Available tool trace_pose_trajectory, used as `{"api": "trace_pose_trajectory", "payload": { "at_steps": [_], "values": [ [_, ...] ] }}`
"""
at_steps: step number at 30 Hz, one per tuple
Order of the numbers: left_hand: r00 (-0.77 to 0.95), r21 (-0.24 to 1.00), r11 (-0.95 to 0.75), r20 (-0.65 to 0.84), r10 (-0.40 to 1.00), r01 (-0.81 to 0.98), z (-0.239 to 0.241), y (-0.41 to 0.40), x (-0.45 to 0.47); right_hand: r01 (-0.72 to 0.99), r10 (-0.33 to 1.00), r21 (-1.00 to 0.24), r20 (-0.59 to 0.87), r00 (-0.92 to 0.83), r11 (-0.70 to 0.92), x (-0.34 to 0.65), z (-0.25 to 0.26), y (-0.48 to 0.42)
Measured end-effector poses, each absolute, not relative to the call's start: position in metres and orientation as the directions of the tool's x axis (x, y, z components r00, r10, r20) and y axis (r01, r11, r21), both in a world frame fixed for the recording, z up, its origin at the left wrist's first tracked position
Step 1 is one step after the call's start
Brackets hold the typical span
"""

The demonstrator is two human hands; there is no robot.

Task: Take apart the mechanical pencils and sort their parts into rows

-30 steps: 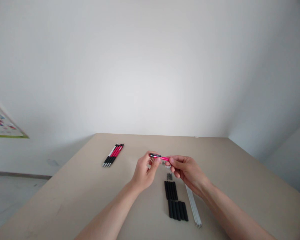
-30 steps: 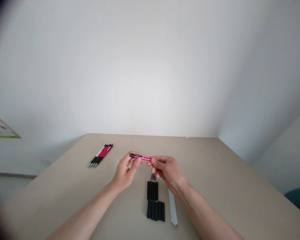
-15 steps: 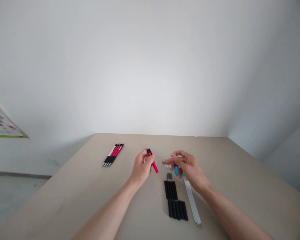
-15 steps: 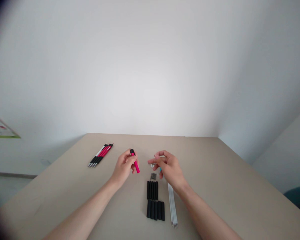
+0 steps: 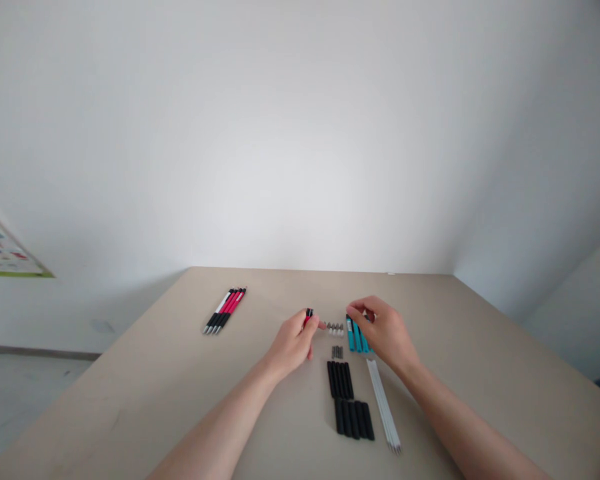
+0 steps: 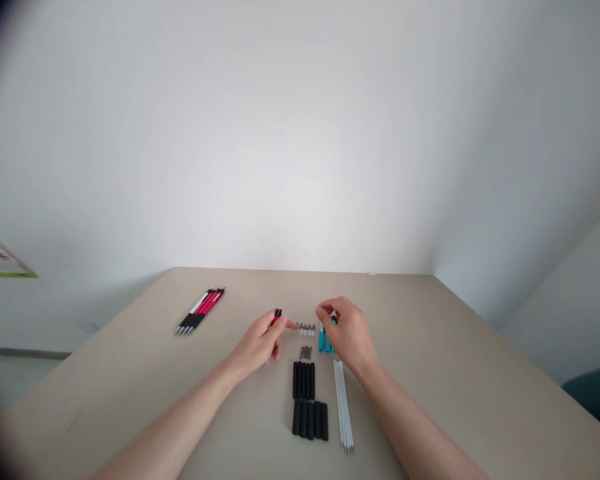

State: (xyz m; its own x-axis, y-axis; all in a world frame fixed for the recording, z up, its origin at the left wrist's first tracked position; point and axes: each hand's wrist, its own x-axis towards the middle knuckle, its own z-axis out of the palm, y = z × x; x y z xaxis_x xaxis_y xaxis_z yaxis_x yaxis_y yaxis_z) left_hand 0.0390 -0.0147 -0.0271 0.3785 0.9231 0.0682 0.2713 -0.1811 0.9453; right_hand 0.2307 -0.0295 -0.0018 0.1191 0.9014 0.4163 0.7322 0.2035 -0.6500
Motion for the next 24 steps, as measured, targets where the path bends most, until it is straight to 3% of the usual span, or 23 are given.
{"api": "trace_pose_trajectory", "payload": {
  "at_steps": [6,14,24],
  "values": [
    [0.416,0.920,-0.222,0.072,0.907,0.324,-0.0210,-0.0175,0.0391,0.755,0.960,-0.644,0.270,0.077,0.121,0.2317,0.0011,-0.0300],
    [0.427,0.898,-0.239,0.064,0.902,0.370,-0.0285,-0.0153,0.0403,0.857,0.979,-0.502,0.202,-0.015,0.117,0.2332,0.0002,-0.0285],
    [0.425,0.887,-0.251,0.069,0.903,0.389,-0.0286,-0.0149,0.0399,0.894,0.991,-0.446,0.131,0.012,0.048,0.2346,-0.0059,-0.0264]
  ]
}}
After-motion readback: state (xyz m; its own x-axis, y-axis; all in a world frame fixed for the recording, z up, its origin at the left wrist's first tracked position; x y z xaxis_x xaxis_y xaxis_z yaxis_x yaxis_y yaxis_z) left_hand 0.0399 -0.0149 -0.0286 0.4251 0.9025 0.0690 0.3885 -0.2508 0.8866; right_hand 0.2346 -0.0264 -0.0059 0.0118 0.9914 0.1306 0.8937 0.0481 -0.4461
